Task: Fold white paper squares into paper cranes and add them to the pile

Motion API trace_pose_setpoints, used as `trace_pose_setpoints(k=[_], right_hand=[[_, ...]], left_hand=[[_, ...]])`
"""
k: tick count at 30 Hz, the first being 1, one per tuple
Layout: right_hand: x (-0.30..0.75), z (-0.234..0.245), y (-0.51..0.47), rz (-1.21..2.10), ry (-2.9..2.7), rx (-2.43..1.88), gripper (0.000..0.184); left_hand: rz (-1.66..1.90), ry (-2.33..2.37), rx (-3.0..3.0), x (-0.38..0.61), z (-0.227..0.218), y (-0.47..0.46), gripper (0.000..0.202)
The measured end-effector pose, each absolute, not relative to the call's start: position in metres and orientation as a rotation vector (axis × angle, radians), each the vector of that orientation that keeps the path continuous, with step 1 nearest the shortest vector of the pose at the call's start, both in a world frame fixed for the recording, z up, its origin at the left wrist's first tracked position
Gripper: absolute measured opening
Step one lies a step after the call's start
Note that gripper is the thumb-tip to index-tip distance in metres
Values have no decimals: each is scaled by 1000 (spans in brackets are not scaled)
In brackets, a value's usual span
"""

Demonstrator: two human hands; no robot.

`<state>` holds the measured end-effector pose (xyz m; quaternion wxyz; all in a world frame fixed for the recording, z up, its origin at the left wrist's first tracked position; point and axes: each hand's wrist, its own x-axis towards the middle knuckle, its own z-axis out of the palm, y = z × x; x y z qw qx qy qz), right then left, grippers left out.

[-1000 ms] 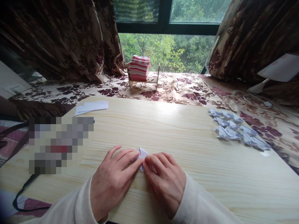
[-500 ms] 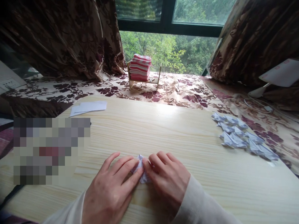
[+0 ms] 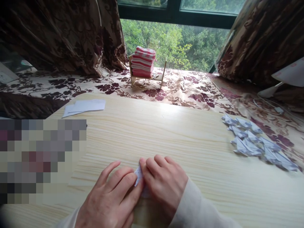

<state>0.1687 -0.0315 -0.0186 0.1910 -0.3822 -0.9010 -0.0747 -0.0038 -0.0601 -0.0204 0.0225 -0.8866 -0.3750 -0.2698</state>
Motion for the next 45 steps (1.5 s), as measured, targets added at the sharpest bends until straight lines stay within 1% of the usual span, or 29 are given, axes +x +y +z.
trace_pose_setpoints(k=[3,5,7,10,12,16,22,26,29,33,36,40,41,43,44,45], right_hand=[[184,-10,-30,89,-2604,-1054,30],[194,-4,-36,170,-2625,-1068,36],[200,-4,-46,87,-2620,-1089,36],[198,-9,-59,-119,-2592,-1107,30],[193,-13,-62,-169,-2583,-1141,25],[189,-16,-65,-92,-2539,-1235,19],[213,-17,-91,-43,-2417,-1257,28],[215,-3,-82,10,-2416,-1317,26],[202,1,-61,-103,-2509,-1314,19],[185,-9,-57,-390,-2492,-1248,12],[187,-17,-74,-549,-2515,-1256,16],[214,-15,-98,-604,-2472,-1204,22],[222,-12,-101,-564,-2464,-1211,22],[233,-3,-102,-348,-2504,-1325,22],[234,2,-101,-287,-2494,-1377,26],[233,5,-99,-263,-2483,-1400,35]], left_hand=[[-813,-1171,-2763,-5,-18,-59,27],[-849,-1114,-2745,-5,-19,-59,28],[-878,-1057,-2730,-4,-19,-60,28],[-814,-1084,-2766,-2,-18,-62,29],[-787,-1091,-2785,-1,-15,-64,30],[-811,-1072,-2809,0,-11,-65,30],[-826,-1062,-2853,-1,-10,-60,29],[-842,-1056,-2851,0,-11,-59,29],[-840,-1044,-2843,0,-11,-60,30],[-826,-1044,-2853,-1,-9,-61,30],[-794,-1044,-2882,-3,-9,-60,31],[-747,-1044,-2871,-4,-9,-60,33],[-728,-1048,-2854,-2,-9,-63,33],[-673,-1101,-2808,4,-8,-71,34],[-641,-1152,-2788,7,-7,-77,34],[-616,-1214,-2772,10,-6,-82,33]])
